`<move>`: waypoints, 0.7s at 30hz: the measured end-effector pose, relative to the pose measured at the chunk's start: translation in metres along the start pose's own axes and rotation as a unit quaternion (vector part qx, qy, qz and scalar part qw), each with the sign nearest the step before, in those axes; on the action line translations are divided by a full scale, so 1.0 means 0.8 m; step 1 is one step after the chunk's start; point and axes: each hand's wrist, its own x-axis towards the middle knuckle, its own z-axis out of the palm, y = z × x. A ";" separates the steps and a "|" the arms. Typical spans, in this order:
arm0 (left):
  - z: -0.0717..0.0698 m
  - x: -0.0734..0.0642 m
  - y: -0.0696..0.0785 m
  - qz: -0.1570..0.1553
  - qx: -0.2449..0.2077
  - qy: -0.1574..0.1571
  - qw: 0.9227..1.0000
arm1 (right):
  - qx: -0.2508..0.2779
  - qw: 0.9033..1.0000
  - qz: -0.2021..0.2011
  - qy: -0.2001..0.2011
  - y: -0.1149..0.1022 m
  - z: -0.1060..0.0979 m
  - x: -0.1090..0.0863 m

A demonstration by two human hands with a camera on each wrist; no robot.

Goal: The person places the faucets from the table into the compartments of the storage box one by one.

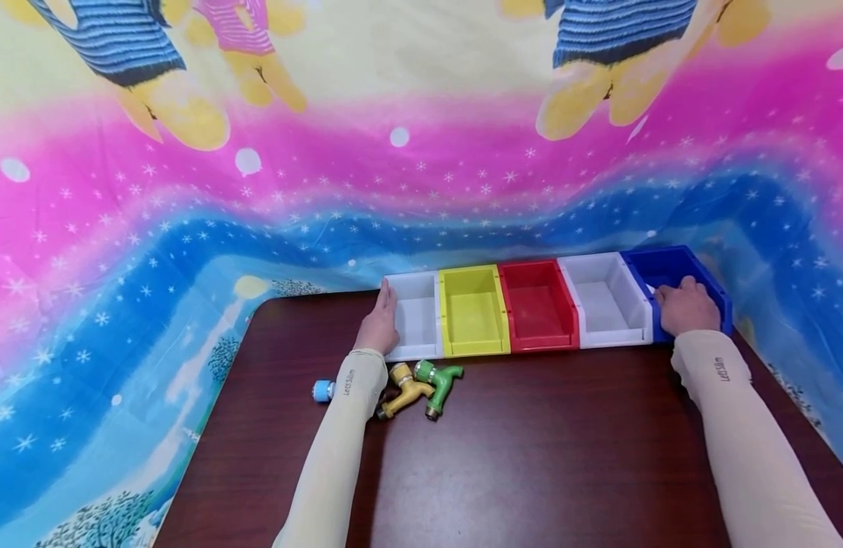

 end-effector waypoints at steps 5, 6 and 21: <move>0.000 -0.002 0.000 -0.001 0.002 -0.001 1.000 | 0.001 1.000 -0.001 -0.003 0.003 0.004 0.003; 0.000 -0.002 0.000 -0.001 0.002 0.000 1.000 | 0.002 1.000 -0.001 -0.004 0.003 0.004 0.003; -0.001 -0.001 0.000 0.003 0.001 0.002 1.000 | 0.013 1.000 -0.004 0.002 0.008 0.005 0.005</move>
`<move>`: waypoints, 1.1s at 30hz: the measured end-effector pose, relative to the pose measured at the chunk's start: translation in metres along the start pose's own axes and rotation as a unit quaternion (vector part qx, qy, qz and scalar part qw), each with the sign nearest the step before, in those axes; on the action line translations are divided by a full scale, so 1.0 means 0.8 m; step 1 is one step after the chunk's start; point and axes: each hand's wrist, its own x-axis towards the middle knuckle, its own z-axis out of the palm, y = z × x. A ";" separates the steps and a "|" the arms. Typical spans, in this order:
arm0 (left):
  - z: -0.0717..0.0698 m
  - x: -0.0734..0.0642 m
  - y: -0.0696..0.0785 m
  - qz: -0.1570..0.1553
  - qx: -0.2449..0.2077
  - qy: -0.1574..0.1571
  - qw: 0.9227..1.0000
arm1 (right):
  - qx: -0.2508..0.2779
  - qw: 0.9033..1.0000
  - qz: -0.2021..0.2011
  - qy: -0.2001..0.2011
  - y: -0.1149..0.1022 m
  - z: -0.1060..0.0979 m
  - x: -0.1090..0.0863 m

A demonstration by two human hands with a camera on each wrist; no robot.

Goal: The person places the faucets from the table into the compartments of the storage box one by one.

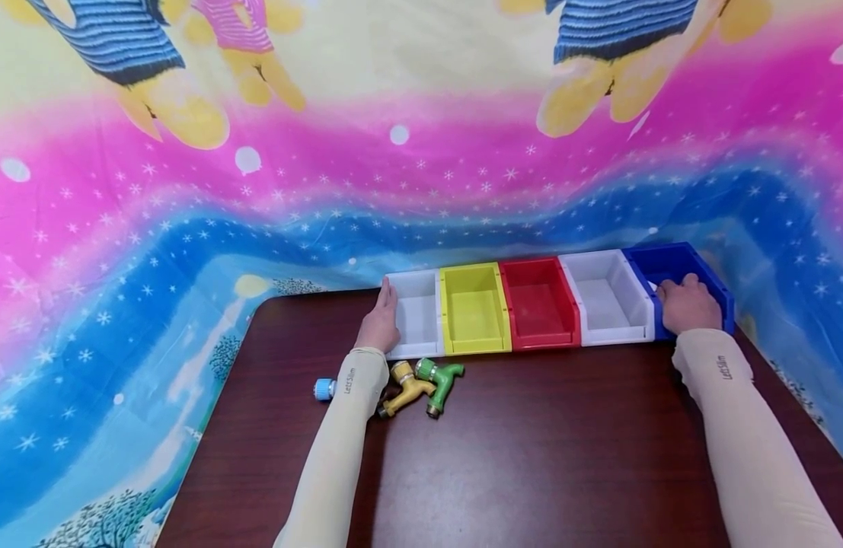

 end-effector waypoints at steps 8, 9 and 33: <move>0.001 0.003 -0.002 -0.002 -0.005 -0.005 1.000 | 0.002 1.000 0.010 -0.001 -0.001 -0.002 0.002; 0.001 0.003 -0.002 -0.002 -0.005 -0.006 1.000 | 0.004 1.000 0.013 0.000 -0.001 -0.003 0.002; 0.003 0.004 -0.003 0.001 0.001 -0.004 1.000 | 0.079 0.994 0.044 0.067 -0.048 -0.044 -0.009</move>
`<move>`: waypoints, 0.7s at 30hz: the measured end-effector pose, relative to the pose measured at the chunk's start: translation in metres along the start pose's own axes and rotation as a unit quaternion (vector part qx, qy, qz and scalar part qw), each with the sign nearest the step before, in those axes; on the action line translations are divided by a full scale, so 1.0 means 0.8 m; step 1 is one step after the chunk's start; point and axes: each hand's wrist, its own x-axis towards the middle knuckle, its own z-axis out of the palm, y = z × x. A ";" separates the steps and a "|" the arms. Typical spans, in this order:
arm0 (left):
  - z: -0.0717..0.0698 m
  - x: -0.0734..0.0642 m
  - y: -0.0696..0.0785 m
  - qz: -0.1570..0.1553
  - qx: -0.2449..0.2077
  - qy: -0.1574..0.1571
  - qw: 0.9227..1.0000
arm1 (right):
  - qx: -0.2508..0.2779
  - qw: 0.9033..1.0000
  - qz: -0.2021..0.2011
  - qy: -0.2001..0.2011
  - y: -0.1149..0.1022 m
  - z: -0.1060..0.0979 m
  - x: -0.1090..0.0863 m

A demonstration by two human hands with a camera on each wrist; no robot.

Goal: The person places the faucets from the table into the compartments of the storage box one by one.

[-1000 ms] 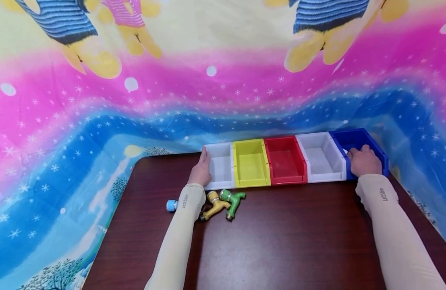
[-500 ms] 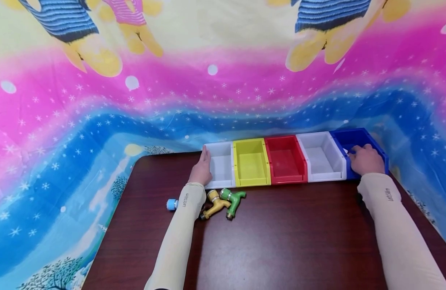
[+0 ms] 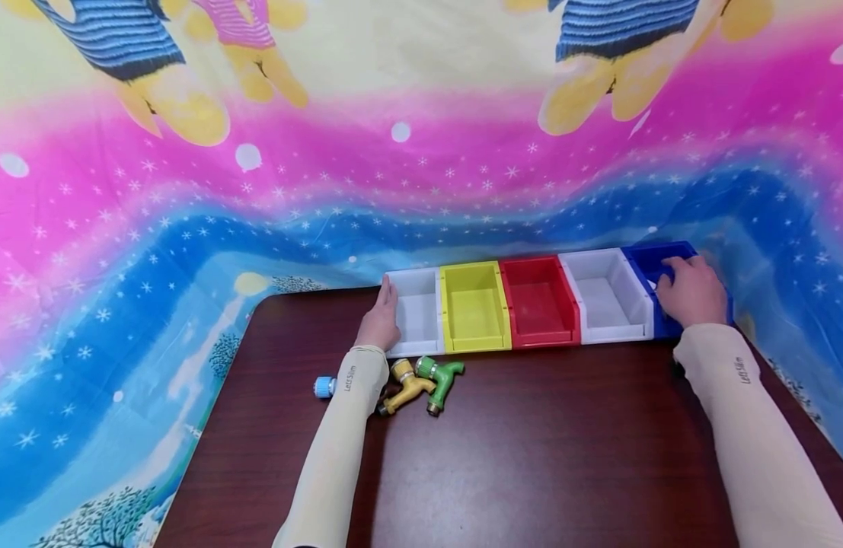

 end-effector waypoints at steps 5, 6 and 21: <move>0.001 0.001 -0.001 -0.001 0.000 0.000 1.000 | 0.013 0.999 -0.039 0.026 -0.037 -0.001 -0.005; 0.001 0.001 0.000 0.000 -0.001 0.000 1.000 | 0.014 0.998 -0.051 0.032 -0.044 -0.001 -0.006; -0.001 -0.001 0.001 -0.002 0.000 -0.002 1.000 | 0.042 0.986 -0.158 0.035 -0.158 0.010 -0.040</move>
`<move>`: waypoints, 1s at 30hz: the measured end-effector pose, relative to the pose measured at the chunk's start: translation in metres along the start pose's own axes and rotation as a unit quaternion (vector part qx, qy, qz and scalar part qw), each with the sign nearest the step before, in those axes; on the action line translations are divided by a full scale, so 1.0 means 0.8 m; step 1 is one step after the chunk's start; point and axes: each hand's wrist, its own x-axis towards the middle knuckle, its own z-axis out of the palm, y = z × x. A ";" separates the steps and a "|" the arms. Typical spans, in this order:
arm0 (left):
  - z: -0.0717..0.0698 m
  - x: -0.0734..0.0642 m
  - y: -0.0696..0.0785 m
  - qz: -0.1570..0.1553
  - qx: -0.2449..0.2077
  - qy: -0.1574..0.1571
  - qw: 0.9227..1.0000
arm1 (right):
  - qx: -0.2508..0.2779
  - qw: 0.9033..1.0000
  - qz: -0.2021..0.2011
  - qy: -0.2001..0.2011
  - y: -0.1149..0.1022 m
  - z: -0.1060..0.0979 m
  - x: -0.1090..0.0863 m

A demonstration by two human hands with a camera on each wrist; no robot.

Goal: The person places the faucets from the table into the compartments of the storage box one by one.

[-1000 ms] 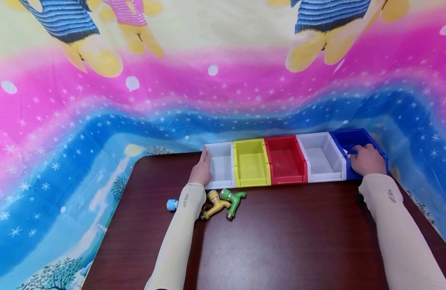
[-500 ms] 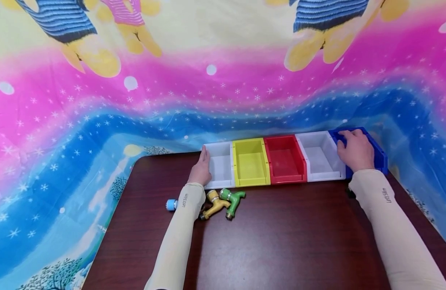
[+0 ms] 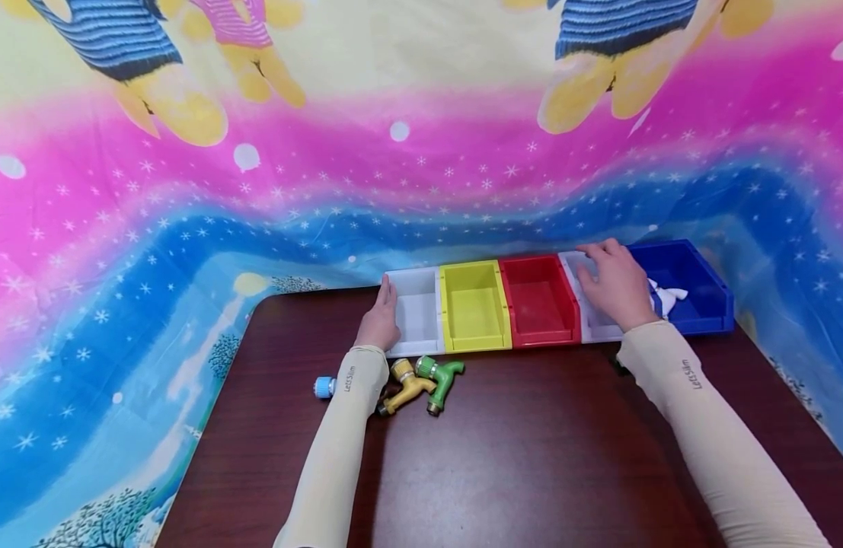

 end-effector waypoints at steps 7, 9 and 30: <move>0.000 -0.001 0.000 -0.004 -0.004 -0.004 1.000 | 0.005 0.999 -0.042 -0.024 -0.041 0.024 -0.004; 0.000 -0.001 0.000 -0.005 -0.002 -0.003 1.000 | 0.002 0.998 -0.057 -0.030 -0.052 0.032 -0.005; -0.001 0.004 0.001 -0.016 0.000 -0.021 1.000 | 0.010 0.979 -0.153 -0.135 -0.132 0.102 -0.034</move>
